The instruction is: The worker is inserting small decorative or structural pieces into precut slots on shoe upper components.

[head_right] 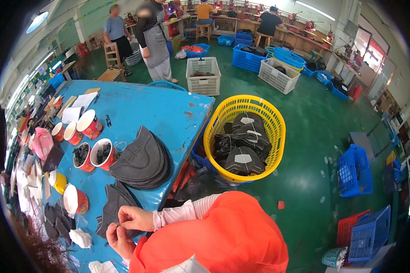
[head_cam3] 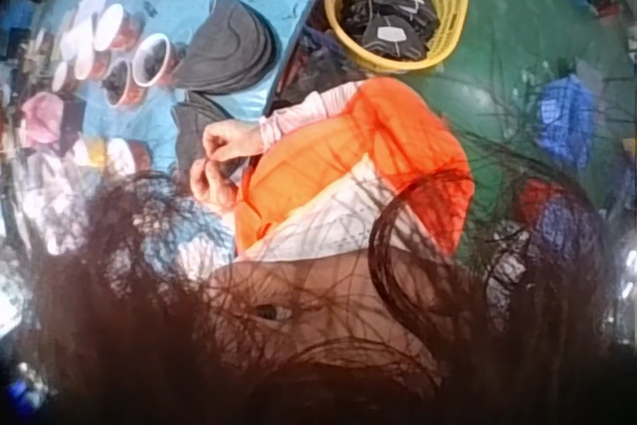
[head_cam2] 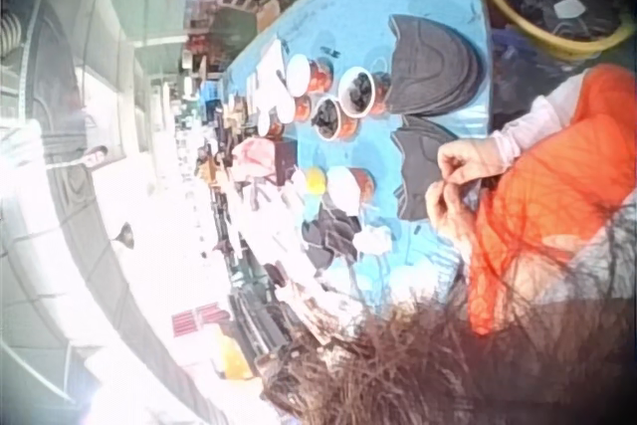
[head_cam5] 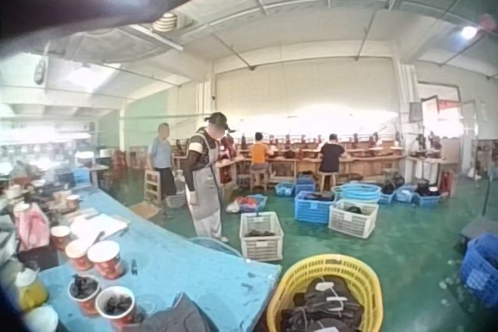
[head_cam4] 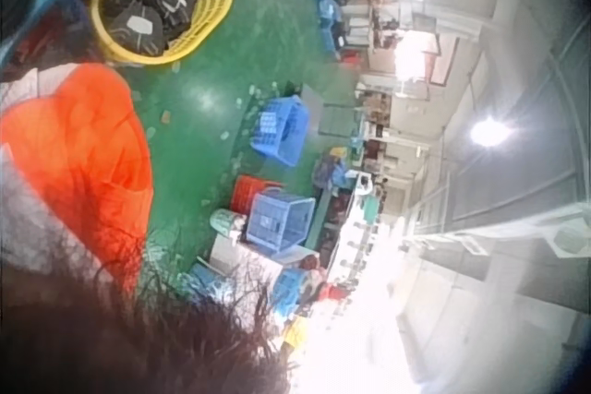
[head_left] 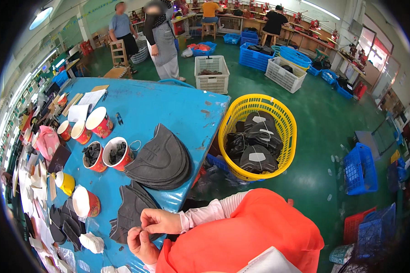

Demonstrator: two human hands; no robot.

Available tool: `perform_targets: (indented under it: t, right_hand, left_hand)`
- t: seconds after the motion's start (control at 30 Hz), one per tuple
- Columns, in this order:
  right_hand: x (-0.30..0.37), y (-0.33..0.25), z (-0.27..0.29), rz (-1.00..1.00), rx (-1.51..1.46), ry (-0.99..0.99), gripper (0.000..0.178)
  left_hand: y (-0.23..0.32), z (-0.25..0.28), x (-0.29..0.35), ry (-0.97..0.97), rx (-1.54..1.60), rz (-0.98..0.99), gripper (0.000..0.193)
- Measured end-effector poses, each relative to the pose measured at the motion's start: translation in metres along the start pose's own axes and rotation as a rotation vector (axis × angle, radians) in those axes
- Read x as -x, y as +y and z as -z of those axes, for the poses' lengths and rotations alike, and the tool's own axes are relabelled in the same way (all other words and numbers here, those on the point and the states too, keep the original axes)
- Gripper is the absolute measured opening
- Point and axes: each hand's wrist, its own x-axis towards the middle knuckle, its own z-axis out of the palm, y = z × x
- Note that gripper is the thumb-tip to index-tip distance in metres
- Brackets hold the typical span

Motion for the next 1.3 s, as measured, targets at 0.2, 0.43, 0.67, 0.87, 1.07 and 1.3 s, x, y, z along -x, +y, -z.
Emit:
perform_targets:
  t: [0.2,0.43,0.67,0.87,1.07,1.3]
  right_hand:
    - [-0.007,0.000,0.000,-0.155,-0.186,0.000,0.020]
    - [-0.010,0.007,-0.011,-0.116,-0.013,-0.074,0.019]
    - [-0.009,-0.029,0.014,-0.120,0.438,-0.110,0.016]
    - [-0.039,-0.034,0.023,-0.265,0.283,-0.055,0.022]
    - [-0.050,-0.023,0.018,-0.315,0.299,-0.080,0.021]
    - [-0.061,-0.012,0.016,0.092,0.899,-0.047,0.023]
  left_hand:
    - [0.008,-0.003,-0.004,0.031,0.031,0.037,0.017]
    - [0.021,0.009,0.012,0.104,-0.193,-0.007,0.019]
    - [0.026,-0.006,0.007,0.059,-0.166,0.142,0.018]
    - [0.034,0.014,0.015,0.192,-0.447,-0.056,0.023]
    - [0.032,0.009,0.013,0.246,-0.351,0.126,0.024]
    - [0.035,0.019,-0.005,0.066,-0.868,-0.219,0.026]
